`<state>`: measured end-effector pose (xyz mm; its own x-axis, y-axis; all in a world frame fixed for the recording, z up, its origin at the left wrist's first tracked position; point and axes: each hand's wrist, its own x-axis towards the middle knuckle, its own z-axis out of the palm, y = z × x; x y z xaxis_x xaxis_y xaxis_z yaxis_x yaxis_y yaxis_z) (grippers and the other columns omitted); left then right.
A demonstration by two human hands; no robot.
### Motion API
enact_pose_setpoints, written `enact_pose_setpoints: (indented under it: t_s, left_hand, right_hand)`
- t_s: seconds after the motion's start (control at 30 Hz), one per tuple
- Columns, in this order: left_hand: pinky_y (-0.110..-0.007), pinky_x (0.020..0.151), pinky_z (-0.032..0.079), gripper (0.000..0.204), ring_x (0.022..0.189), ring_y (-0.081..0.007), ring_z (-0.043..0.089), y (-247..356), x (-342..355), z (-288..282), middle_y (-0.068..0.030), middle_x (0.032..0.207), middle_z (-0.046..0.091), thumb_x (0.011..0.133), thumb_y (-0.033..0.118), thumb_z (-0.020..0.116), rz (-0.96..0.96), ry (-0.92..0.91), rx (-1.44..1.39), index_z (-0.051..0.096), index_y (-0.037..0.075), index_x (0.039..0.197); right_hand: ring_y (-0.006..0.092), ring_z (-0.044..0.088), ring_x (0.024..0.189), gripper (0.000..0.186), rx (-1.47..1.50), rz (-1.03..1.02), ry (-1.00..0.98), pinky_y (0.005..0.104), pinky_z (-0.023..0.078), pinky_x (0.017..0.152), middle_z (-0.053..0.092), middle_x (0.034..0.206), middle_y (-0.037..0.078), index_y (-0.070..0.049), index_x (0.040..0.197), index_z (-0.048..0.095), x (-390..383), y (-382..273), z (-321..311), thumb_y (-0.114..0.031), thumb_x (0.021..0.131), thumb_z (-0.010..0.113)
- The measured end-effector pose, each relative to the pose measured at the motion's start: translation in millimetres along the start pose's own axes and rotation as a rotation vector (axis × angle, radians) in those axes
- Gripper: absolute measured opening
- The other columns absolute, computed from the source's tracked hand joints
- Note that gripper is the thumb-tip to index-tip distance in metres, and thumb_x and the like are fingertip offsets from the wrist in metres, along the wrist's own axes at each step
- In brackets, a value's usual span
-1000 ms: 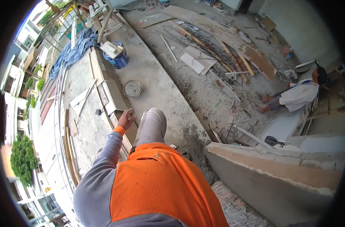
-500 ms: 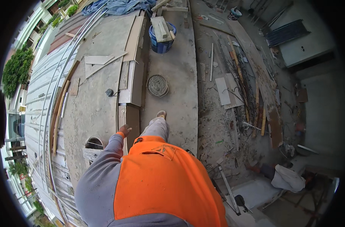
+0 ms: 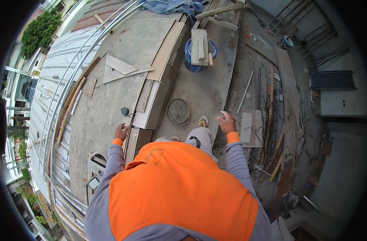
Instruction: The person holds a metal straightedge against a wall corner with a coworker, moves across the platform, and applies mortar onto the brick wall using a trowel.
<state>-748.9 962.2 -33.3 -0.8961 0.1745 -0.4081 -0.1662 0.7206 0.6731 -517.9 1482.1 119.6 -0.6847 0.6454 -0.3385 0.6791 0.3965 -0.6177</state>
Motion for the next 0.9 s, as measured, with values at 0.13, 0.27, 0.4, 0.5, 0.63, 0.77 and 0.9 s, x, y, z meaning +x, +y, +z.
enact_pose_setpoints:
  t_s: [0.13,0.27,0.4,0.5,0.63,0.77,0.9]
  left_hand:
    - [-0.033,0.077,0.051,0.047,0.088,-0.0249,0.064,-40.8,-27.2,18.3,-0.0198,0.104,0.065,0.089,0.029,0.06,-0.17,0.196,-0.027,0.053,-0.003,0.122]
    - [-0.029,0.065,0.052,0.045,0.07,-0.0173,0.063,-39.8,-120.1,85.5,-0.0161,0.097,0.066,0.089,0.028,0.06,-0.527,0.345,-0.002,0.054,-0.004,0.12]
    - [-0.031,0.073,0.051,0.047,0.081,-0.0185,0.064,56.6,-218.1,168.9,-0.0159,0.1,0.066,0.086,0.031,0.065,-0.797,0.061,0.089,0.056,-0.003,0.118]
    - [-0.036,0.083,0.048,0.053,0.094,-0.0267,0.061,140.9,-250.9,208.1,-0.018,0.105,0.065,0.084,0.037,0.066,-0.984,-0.026,-0.117,0.055,-0.002,0.119]
    - [-0.04,0.088,0.046,0.058,0.102,-0.0331,0.061,219.3,-250.4,240.0,-0.0199,0.107,0.065,0.083,0.043,0.065,-1.172,-0.103,-0.221,0.055,-0.001,0.12]
    - [-0.038,0.093,0.044,0.056,0.112,-0.0338,0.056,252.5,-226.8,249.7,-0.0212,0.122,0.057,0.087,0.04,0.059,-1.171,0.225,-0.285,0.051,-0.001,0.125]
    - [-0.037,0.091,0.045,0.052,0.107,-0.0304,0.058,271.7,-212.8,269.9,-0.0198,0.115,0.06,0.09,0.036,0.058,-1.16,0.347,-0.352,0.049,-0.001,0.126]
  right_hand:
    - [0.0289,0.063,0.099,0.046,-0.019,-0.03,-0.098,0.0354,0.048,0.087,0.064,0.111,0.02,-0.001,0.119,0.058,160.7,-4.7,-5.8,-0.026,0.08,0.066]
    - [0.0323,0.057,0.111,0.052,-0.183,-0.086,-0.101,0.0376,0.044,0.095,0.06,0.118,0.023,0.001,0.119,0.058,350.7,-1.2,23.9,-0.029,0.078,0.067]
    - [0.0361,0.05,0.12,0.064,-0.341,0.036,-0.212,0.039,0.041,0.1,0.054,0.126,0.025,0.005,0.125,0.05,516.0,54.8,73.6,-0.03,0.076,0.069]
    - [0.0351,0.043,0.127,0.082,-0.264,0.249,-0.265,0.0364,0.035,0.106,0.044,0.135,0.026,0.008,0.133,0.039,614.8,95.3,124.1,-0.033,0.071,0.074]
    - [0.0276,0.058,0.1,0.101,-0.133,0.376,-0.502,0.0417,0.049,0.07,0.054,0.12,0.015,0.0,0.141,0.02,693.2,111.7,172.5,-0.029,0.065,0.079]
    - [0.0286,0.059,0.085,0.08,-0.435,0.441,-0.434,0.042,0.049,0.068,0.058,0.11,0.013,-0.006,0.135,0.034,731.3,109.7,205.1,-0.025,0.068,0.073]
    - [0.0299,0.061,0.08,0.061,-0.521,0.403,-0.315,0.0416,0.051,0.068,0.061,0.101,0.013,-0.004,0.116,0.05,767.4,134.7,217.5,-0.031,0.066,0.072]
